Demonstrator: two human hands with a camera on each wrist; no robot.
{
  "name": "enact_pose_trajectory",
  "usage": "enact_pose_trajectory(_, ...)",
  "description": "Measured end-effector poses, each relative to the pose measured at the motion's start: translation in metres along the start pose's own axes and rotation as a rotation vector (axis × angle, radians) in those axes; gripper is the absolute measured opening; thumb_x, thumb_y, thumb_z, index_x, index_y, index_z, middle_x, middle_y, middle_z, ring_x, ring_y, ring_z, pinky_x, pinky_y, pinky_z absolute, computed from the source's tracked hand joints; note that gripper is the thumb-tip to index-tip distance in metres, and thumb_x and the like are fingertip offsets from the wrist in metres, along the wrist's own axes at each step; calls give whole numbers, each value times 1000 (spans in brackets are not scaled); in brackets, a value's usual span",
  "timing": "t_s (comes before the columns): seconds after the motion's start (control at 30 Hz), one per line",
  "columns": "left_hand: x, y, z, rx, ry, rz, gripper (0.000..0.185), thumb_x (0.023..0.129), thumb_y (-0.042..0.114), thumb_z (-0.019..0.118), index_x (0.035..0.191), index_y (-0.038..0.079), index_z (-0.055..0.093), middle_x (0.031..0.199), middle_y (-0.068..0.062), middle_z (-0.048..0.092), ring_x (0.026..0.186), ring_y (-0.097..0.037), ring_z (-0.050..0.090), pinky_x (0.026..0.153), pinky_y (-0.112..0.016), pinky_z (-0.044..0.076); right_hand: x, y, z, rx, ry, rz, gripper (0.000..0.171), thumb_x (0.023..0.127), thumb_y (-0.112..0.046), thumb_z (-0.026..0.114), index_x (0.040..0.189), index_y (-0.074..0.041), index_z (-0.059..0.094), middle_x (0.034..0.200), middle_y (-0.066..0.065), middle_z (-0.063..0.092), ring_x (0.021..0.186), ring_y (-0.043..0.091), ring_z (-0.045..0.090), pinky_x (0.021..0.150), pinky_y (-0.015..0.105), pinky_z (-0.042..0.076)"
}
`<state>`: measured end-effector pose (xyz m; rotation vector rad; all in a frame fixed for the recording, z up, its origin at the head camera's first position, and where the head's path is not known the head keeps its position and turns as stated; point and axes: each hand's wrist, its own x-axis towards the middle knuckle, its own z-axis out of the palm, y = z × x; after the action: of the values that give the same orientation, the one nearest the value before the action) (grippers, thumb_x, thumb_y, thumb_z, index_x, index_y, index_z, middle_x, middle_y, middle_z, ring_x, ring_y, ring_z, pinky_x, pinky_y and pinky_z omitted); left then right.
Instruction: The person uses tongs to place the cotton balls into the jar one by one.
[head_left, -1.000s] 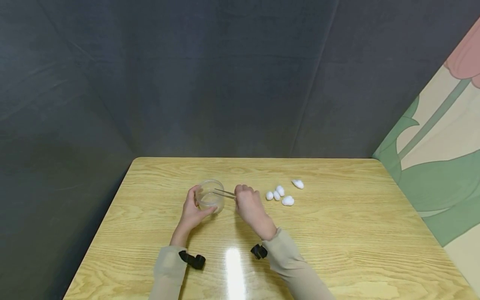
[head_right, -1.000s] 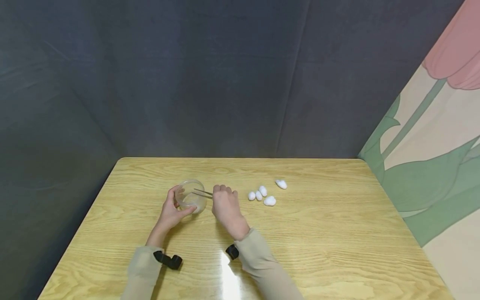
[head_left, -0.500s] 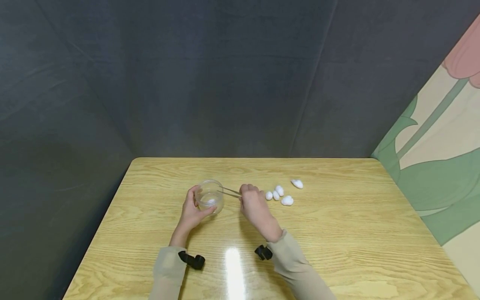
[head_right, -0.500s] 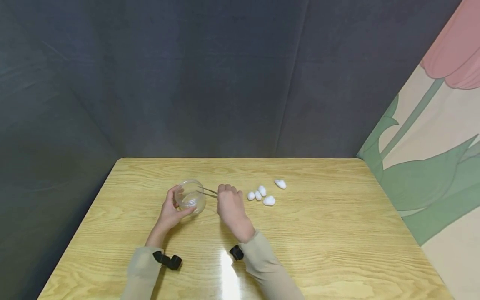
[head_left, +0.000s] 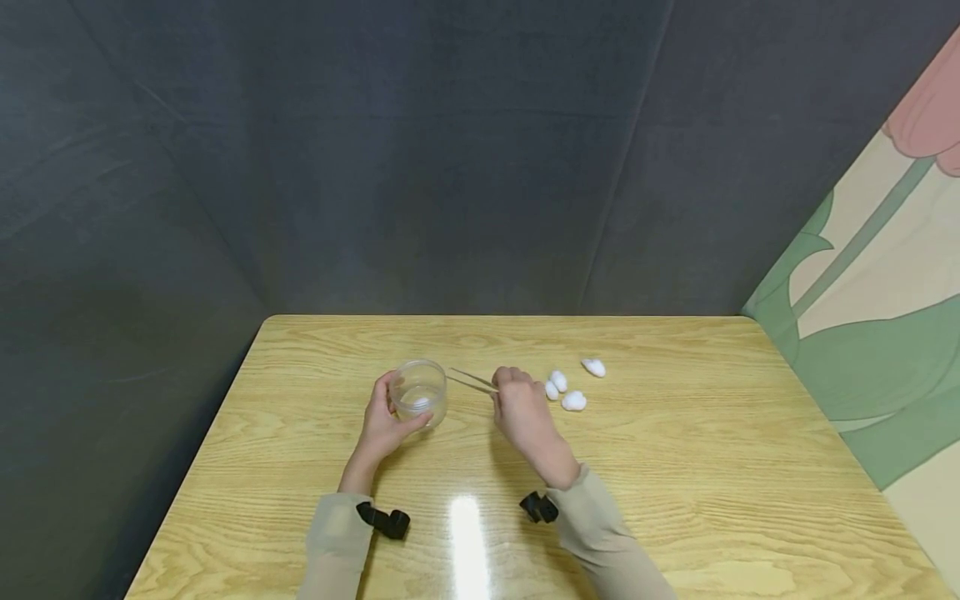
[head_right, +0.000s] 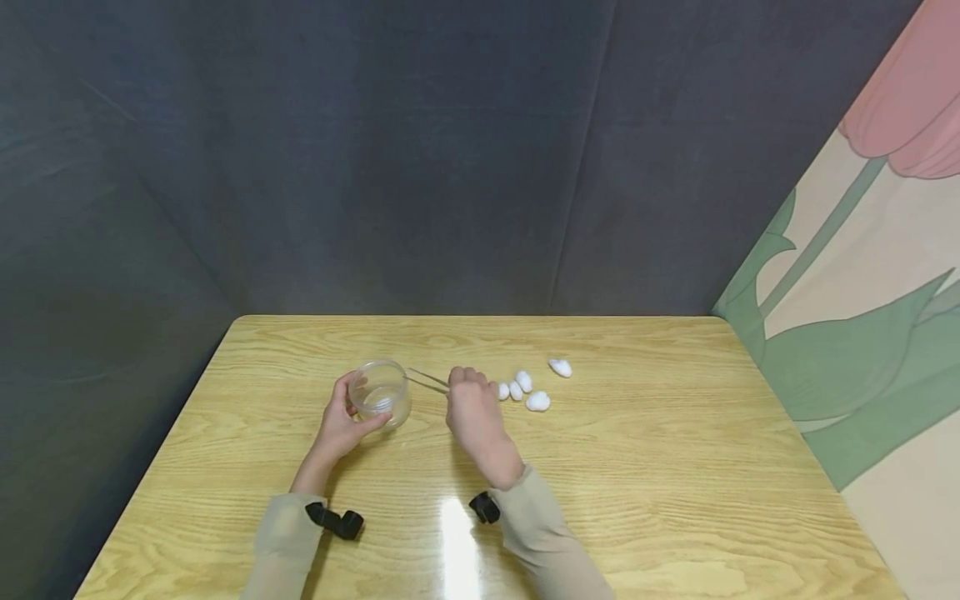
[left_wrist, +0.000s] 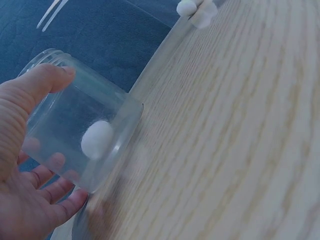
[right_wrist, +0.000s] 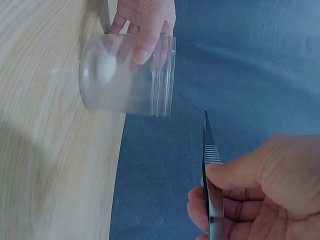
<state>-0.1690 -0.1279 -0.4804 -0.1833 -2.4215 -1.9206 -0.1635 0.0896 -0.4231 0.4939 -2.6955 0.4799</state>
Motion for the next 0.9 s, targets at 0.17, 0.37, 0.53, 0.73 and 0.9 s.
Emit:
enact_pose_trajectory(0.17, 0, -1, 0, 0, 0, -9, 81, 74, 0, 75, 138, -6, 26, 138, -30, 33, 128, -45, 31, 105, -57, 27, -4, 7, -3, 20, 0, 22, 15, 77, 2, 72, 85, 1, 60, 78, 12, 62, 70, 27, 59, 58, 40, 47)
enact_pose_trajectory(0.37, 0, -2, 0, -2, 0, -8, 81, 74, 0, 75, 138, -6, 26, 138, -30, 32, 129, -44, 30, 105, -57, 26, -8, 15, -7, 35, -2, 46, 14, 78, 2, 70, 86, 2, 59, 78, 13, 62, 71, 27, 59, 61, 43, 48)
enact_pose_trajectory(0.53, 0, -3, 0, -9, -8, -9, 82, 74, 0, 75, 139, -6, 26, 138, -30, 32, 128, -45, 31, 104, -58, 26, -9, 20, -9, 51, 4, 64, 13, 78, 3, 70, 86, 2, 59, 78, 13, 61, 72, 29, 59, 62, 45, 48)
enact_pose_trajectory(0.73, 0, 0, 0, -9, -5, -7, 81, 74, 0, 75, 138, -7, 26, 138, -31, 32, 128, -45, 31, 104, -59, 26, -10, 28, -11, 69, 3, 96, 13, 78, 4, 69, 85, 2, 59, 78, 13, 61, 73, 30, 59, 64, 46, 48)
enact_pose_trajectory(0.9, 0, 1, 0, -13, 2, -6, 81, 73, -1, 76, 138, -7, 27, 138, -31, 33, 128, -44, 32, 104, -59, 27, -10, 35, -12, 58, 1, 113, 12, 79, 2, 69, 85, 2, 59, 77, 13, 61, 70, 29, 59, 61, 44, 48)
